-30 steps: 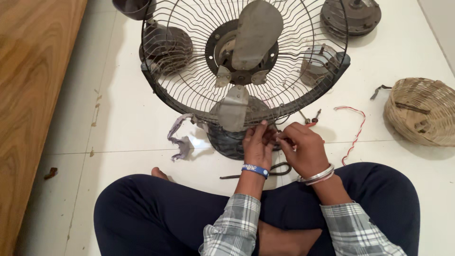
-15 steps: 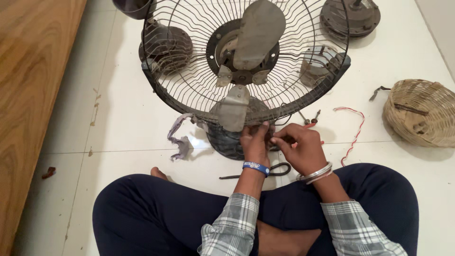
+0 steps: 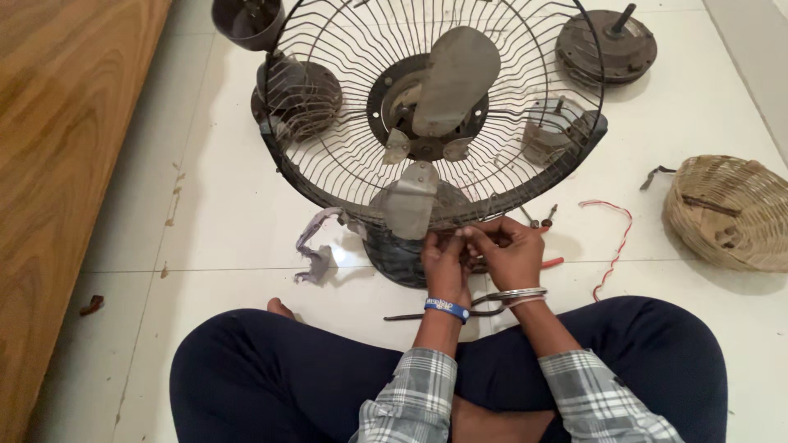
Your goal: The person sits on the floor repairing an electric table fan. They twist and secure fasteners by hand to attach the front grille guard to the fan base, briefly pick up and set down pliers, and continue working around the guard rim with small parts from the floor.
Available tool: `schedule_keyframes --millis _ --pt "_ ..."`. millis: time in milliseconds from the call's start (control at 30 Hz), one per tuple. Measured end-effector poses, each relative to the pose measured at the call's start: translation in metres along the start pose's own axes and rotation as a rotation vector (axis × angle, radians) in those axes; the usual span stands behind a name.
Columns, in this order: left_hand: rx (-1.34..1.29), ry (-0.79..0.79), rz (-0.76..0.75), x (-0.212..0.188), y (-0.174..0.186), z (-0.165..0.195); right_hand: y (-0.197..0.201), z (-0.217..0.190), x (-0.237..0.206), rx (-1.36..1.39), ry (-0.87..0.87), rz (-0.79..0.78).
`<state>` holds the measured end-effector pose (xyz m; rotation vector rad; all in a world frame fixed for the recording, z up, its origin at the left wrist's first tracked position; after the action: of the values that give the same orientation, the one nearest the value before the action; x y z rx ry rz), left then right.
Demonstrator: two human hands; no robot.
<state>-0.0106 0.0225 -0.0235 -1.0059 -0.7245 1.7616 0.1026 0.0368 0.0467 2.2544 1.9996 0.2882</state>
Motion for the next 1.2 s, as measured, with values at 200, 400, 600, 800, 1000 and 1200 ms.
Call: schedule_keyframes --millis 200,400,600,800,1000,1200 --pt "0.019 0.002 0.030 0.006 0.003 -0.007 0.005 0.020 0.007 0.175 -0.071 -0.107" --pt "-0.082 0.054 -0.012 0.012 0.005 -0.016 0.004 0.014 0.001 0.096 -0.048 -0.083" --pt "-0.159 0.037 -0.042 0.008 0.003 -0.014 -0.004 0.010 -0.002 0.114 -0.080 -0.053" --pt "-0.230 0.082 -0.037 0.007 0.004 -0.016 -0.010 0.009 -0.002 0.174 -0.117 -0.031" --pt "-0.306 0.110 -0.039 0.009 0.008 -0.018 -0.014 0.010 -0.008 0.082 -0.136 -0.054" --pt "-0.301 0.131 -0.092 0.005 0.001 -0.019 -0.009 0.018 -0.006 0.180 -0.167 -0.003"
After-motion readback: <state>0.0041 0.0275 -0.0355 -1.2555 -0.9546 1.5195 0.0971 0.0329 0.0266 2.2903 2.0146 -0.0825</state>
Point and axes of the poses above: each hand's wrist, its own x-axis towards the middle knuckle, its own y-axis out of the back of the hand, z = x × y, the point moved 7 cm from there along x, towards the middle knuckle, and after that the axes turned 5 degrees about -x, right-handed, at the moved point
